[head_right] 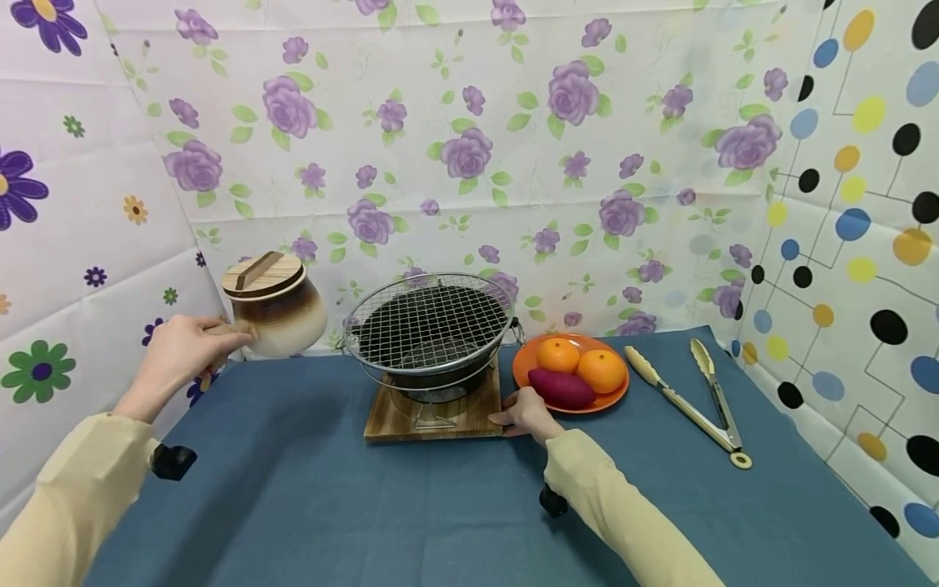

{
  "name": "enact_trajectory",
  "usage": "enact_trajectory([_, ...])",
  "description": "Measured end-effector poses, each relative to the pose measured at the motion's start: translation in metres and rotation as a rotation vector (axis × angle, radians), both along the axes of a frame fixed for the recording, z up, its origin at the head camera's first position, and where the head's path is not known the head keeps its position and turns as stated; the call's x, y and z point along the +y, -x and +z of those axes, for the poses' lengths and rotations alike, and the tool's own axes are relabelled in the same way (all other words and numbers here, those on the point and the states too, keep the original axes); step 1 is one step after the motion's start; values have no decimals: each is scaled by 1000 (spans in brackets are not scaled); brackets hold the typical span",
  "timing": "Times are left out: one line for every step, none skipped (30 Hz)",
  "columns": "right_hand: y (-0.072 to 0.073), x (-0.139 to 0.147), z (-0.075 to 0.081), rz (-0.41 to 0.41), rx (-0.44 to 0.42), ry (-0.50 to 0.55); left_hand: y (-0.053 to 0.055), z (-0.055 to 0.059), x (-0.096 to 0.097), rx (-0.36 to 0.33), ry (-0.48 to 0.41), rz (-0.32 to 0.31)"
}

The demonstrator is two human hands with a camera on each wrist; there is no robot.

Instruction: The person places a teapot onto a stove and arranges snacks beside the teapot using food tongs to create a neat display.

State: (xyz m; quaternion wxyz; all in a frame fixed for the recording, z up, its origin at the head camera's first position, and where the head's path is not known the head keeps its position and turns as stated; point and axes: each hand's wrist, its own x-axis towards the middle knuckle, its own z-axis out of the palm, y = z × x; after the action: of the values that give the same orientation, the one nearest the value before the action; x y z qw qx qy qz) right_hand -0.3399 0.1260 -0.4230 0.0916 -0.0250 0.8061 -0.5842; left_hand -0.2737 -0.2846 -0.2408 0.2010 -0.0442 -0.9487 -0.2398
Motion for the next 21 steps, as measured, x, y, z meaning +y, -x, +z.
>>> enact_trajectory([0,0,0,1,0,0,0,1,0,2,-1,-1])
enact_trajectory([0,0,0,1,-1,0,0,2,0,4,-1,-1])
enact_trajectory([0,0,1,0,-4,0,0,3,0,3,-5,0])
enact_trajectory([0,0,0,-2,-9,0,-1,4,1,3,-10,-3])
enact_trajectory([0,0,1,-4,-13,-1,0,5,1,1,-11,-5])
enact_trajectory([0,0,1,-6,-17,-3,0,6,1,0,-14,-6])
enact_trajectory([1,0,0,-9,-21,-4,0,7,2,0,-15,-5])
enact_trajectory([1,0,0,-10,-24,-5,0,8,2,2,-18,-5])
enact_trajectory([1,0,0,-10,-28,-4,1,9,3,3,-17,-6])
enact_trajectory([1,0,0,-13,-30,-5,1,9,4,1,-18,-5])
enact_trajectory([1,0,0,-15,-30,-7,1,10,4,0,-19,-3])
enact_trajectory([2,0,-1,-13,-31,-9,2,11,5,-1,-23,-3])
enact_trajectory([2,0,-1,-16,-34,-9,2,12,6,-5,-28,-3])
enact_trajectory([2,0,-1,-19,-34,-9,3,13,7,-7,-31,-2])
enact_trajectory([2,0,-1,-18,-33,-11,3,15,8,-13,-35,-1])
enact_trajectory([2,0,-1,-18,-31,-13,4,16,9,-20,-45,-2])
enact_trajectory([2,0,-1,-20,-31,-12,4,17,10,-23,-49,-7])
enact_trajectory([2,0,-1,-19,-30,-12,5,18,11,-27,-55,-12])
enact_trajectory([2,0,-1,-21,-30,-11,6,19,12,-30,-58,-18])
enact_trajectory([2,0,-1,-18,-27,-12,6,21,13,-30,-61,-25])
enact_trajectory([2,0,-1,-16,-27,-11,7,22,14,-31,-62,-30])
